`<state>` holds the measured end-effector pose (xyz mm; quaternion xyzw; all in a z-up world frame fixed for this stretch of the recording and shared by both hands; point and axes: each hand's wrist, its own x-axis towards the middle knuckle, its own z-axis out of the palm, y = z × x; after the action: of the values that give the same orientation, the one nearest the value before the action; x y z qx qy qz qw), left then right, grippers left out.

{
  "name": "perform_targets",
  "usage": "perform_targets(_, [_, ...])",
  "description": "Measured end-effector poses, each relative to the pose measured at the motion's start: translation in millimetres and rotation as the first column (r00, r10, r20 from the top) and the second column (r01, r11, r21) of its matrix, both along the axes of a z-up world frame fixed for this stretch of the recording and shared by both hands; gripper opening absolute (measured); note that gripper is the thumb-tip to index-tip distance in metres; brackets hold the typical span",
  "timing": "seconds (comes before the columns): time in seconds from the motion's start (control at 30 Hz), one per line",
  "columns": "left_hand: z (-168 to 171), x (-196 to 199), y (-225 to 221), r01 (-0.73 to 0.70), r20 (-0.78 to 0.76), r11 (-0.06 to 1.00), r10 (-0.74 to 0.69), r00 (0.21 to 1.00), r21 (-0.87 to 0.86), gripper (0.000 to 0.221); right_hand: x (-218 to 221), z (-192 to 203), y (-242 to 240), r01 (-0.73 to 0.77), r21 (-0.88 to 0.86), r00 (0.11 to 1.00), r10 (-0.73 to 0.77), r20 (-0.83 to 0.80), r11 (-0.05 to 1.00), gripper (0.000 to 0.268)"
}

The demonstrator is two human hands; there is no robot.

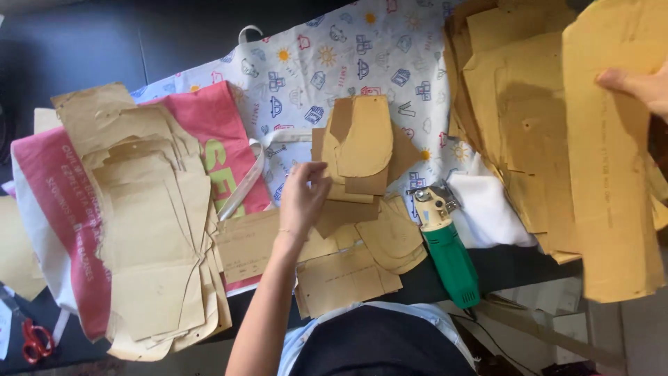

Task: Sorting and organizing paper sewing patterns on a table and placing them into a bag.

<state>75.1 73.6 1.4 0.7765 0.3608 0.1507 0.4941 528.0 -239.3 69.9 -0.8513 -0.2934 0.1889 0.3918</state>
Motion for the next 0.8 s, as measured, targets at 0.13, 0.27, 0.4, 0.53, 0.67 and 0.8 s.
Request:
perform_targets(0.13, [-14.2, 28.9, -19.5, -0.003, -0.125, 0.943, 0.047, 0.991, 0.331, 0.053, -39.7, -33.9, 48.6, -0.016, -0.315, 0.92, 0.137, 0.366, 0.949, 0.063])
perform_targets(0.27, [14.7, 50.4, -22.7, 0.021, -0.336, 0.972, 0.061, 0.94, 0.234, 0.085, -161.3, -3.4, 128.2, 0.026, -0.018, 0.734, -0.007, 0.68, 0.999, 0.082])
perform_targets(0.4, [2.0, 52.0, -28.9, 0.167, -0.425, 0.955, -0.049, 0.904, 0.243, 0.111, -237.4, -55.4, 173.6, -0.016, 0.074, 0.998, 0.021, -0.066, 0.997, 0.039])
perform_targets(0.53, [-0.7, 49.7, -35.7, 0.356, -0.533, 0.899, -0.177, 0.828, 0.255, 0.12, -275.4, -70.2, 193.6, 0.193, 0.067, 0.813, -0.122, -0.569, 0.979, 0.051])
perform_targets(0.67, [2.9, 45.0, -38.3, 0.335, -0.404, 0.926, -0.242, 0.882, 0.177, 0.119, -298.5, -53.2, 203.2, 0.209, 0.338, 0.827, 0.019, -0.562, 0.918, 0.044])
perform_targets(0.8, [4.8, 29.4, -39.9, 0.006, 0.084, 0.994, -0.015, 0.996, 0.108, 0.056, -315.1, -26.1, 196.2, 0.077, 0.344, 0.87, 0.106, -0.482, 0.936, 0.036])
